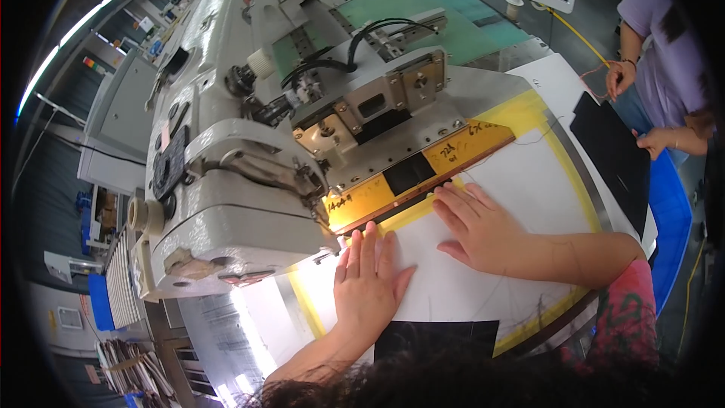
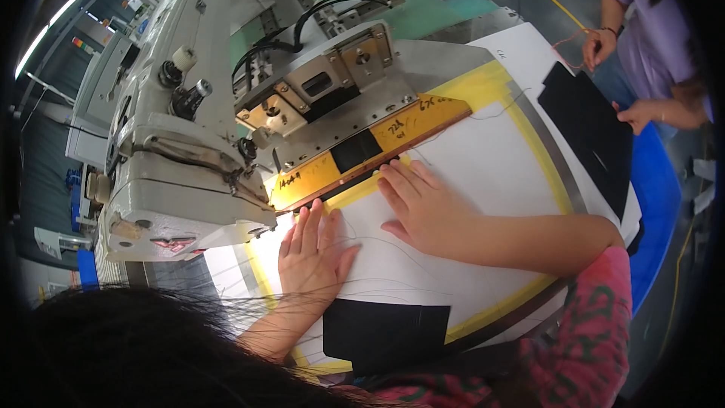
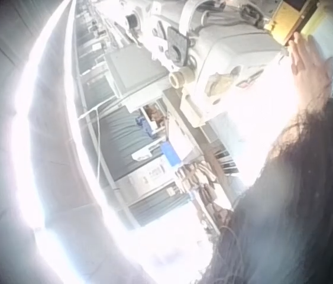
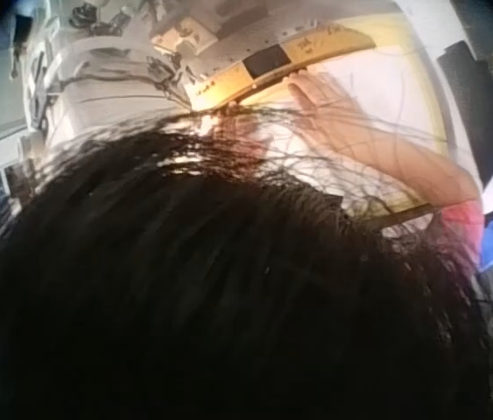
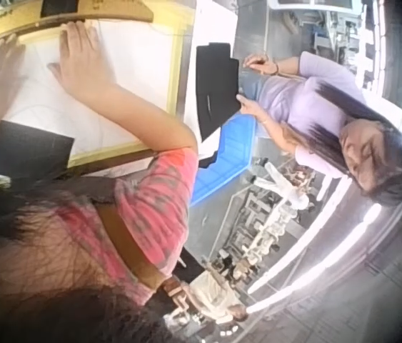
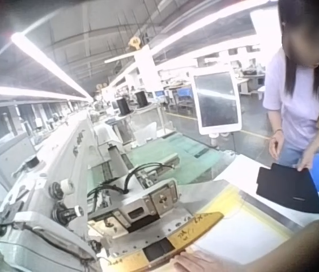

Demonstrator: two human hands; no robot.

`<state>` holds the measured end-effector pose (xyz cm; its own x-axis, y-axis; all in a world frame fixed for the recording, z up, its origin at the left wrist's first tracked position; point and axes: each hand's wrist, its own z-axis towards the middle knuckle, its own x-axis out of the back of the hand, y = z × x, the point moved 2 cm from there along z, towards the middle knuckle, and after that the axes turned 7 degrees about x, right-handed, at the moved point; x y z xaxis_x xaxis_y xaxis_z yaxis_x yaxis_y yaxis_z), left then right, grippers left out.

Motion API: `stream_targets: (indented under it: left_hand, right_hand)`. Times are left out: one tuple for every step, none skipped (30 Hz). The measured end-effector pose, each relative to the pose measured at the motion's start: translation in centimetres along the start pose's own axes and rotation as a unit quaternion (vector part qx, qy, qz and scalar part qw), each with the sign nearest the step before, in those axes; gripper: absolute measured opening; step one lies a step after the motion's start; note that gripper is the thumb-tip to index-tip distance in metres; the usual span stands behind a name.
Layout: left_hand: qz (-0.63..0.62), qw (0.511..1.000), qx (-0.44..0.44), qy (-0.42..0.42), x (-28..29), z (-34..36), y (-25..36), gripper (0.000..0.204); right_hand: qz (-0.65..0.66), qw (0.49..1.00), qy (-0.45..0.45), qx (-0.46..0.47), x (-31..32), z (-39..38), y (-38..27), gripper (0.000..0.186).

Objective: Sewing pieces of black fabric using an industrial sewing machine.

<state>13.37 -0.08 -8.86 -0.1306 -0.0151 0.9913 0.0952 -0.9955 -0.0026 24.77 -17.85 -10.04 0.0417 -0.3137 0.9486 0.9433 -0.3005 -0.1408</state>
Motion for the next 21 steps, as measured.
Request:
stream_targets:
  left_hand:
    - [-0.005, 1.000, 0.006, -0.007, -0.08, -0.01, -0.01, 0.065]
    - [0.001, 1.000, 0.014, 0.010, -0.01, -0.02, -0.10, 0.065]
    - [-0.005, 1.000, 0.011, 0.012, 0.07, -0.07, -0.12, 0.065]
    - [-0.015, 1.000, 0.006, 0.005, 0.10, -0.14, -0.16, 0.065]
    - [-0.010, 1.000, 0.007, 0.017, 0.22, -0.14, -0.18, 0.065]
    - [-0.009, 1.000, 0.010, 0.017, 0.25, -0.17, -0.20, 0.065]
    - [-0.013, 1.000, 0.009, 0.018, 0.35, -0.09, -0.23, 0.065]
    - [-0.020, 1.000, 0.008, 0.002, 0.32, -0.01, -0.23, 0.066]
    - [-0.018, 1.000, 0.008, 0.018, 0.45, 0.10, -0.26, 0.066]
    - [-0.015, 1.000, 0.010, 0.016, 0.47, 0.23, -0.28, 0.066]
    - [-0.011, 1.000, 0.012, 0.014, 0.52, 0.31, -0.28, 0.067]
    - [-0.012, 1.000, 0.011, 0.015, 0.56, 0.37, -0.24, 0.067]
    - [-0.009, 1.000, 0.013, 0.016, 0.60, 0.39, -0.22, 0.067]
    - [-0.010, 1.000, 0.012, 0.007, 0.60, 0.39, -0.20, 0.066]
    - [-0.006, 1.000, 0.011, 0.017, 0.66, 0.34, -0.18, 0.066]
    - [-0.001, 1.000, 0.012, 0.022, 0.69, 0.27, -0.17, 0.066]
    - [0.000, 1.000, 0.010, 0.014, 0.66, 0.19, -0.15, 0.066]
    - [0.000, 1.000, 0.006, 0.028, 0.72, 0.14, -0.14, 0.066]
    - [0.006, 1.000, 0.007, 0.028, 0.71, 0.09, -0.15, 0.066]
    - [0.010, 0.999, 0.007, 0.030, 0.68, 0.14, -0.14, 0.066]
    - [0.013, 0.999, 0.006, 0.030, 0.65, 0.18, -0.13, 0.067]
  right_hand:
    - [-0.003, 1.000, -0.007, -0.002, 0.03, 0.05, 0.05, 0.061]
    - [-0.003, 1.000, 0.013, 0.012, 0.13, 0.15, 0.01, 0.061]
    - [-0.009, 1.000, 0.010, 0.008, 0.27, 0.12, 0.06, 0.060]
    - [-0.007, 1.000, -0.004, -0.002, 0.29, 0.09, 0.12, 0.060]
    - [-0.003, 1.000, -0.004, -0.006, 0.38, 0.14, 0.16, 0.059]
    - [-0.013, 1.000, 0.012, 0.006, 0.50, 0.12, 0.10, 0.059]
    - [-0.008, 1.000, 0.011, 0.003, 0.59, 0.14, 0.15, 0.059]
    - [-0.003, 1.000, 0.010, -0.001, 0.63, 0.13, 0.20, 0.058]
    - [-0.002, 1.000, 0.009, 0.000, 0.70, 0.16, 0.25, 0.058]
    - [0.004, 1.000, 0.007, 0.001, 0.72, 0.19, 0.30, 0.057]
    - [0.011, 1.000, 0.006, 0.002, 0.75, 0.20, 0.32, 0.056]
    - [0.010, 1.000, 0.005, 0.001, 0.77, 0.23, 0.36, 0.056]
    - [0.013, 1.000, 0.010, 0.001, 0.77, 0.24, 0.36, 0.056]
    - [0.016, 1.000, 0.015, 0.001, 0.78, 0.24, 0.34, 0.055]
    - [0.015, 1.000, 0.014, -0.001, 0.73, 0.23, 0.31, 0.055]
    - [0.011, 1.000, 0.015, 0.002, 0.69, 0.19, 0.22, 0.056]
    - [0.014, 1.000, -0.005, -0.004, 0.55, 0.13, 0.17, 0.056]
    - [0.005, 1.000, 0.015, -0.002, 0.55, 0.09, 0.09, 0.056]
    - [0.005, 1.000, 0.018, 0.002, 0.50, 0.02, 0.02, 0.056]
    - [0.008, 1.000, 0.010, 0.001, 0.40, -0.03, 0.05, 0.056]
    - [-0.004, 1.000, 0.019, -0.004, 0.41, -0.12, 0.03, 0.056]
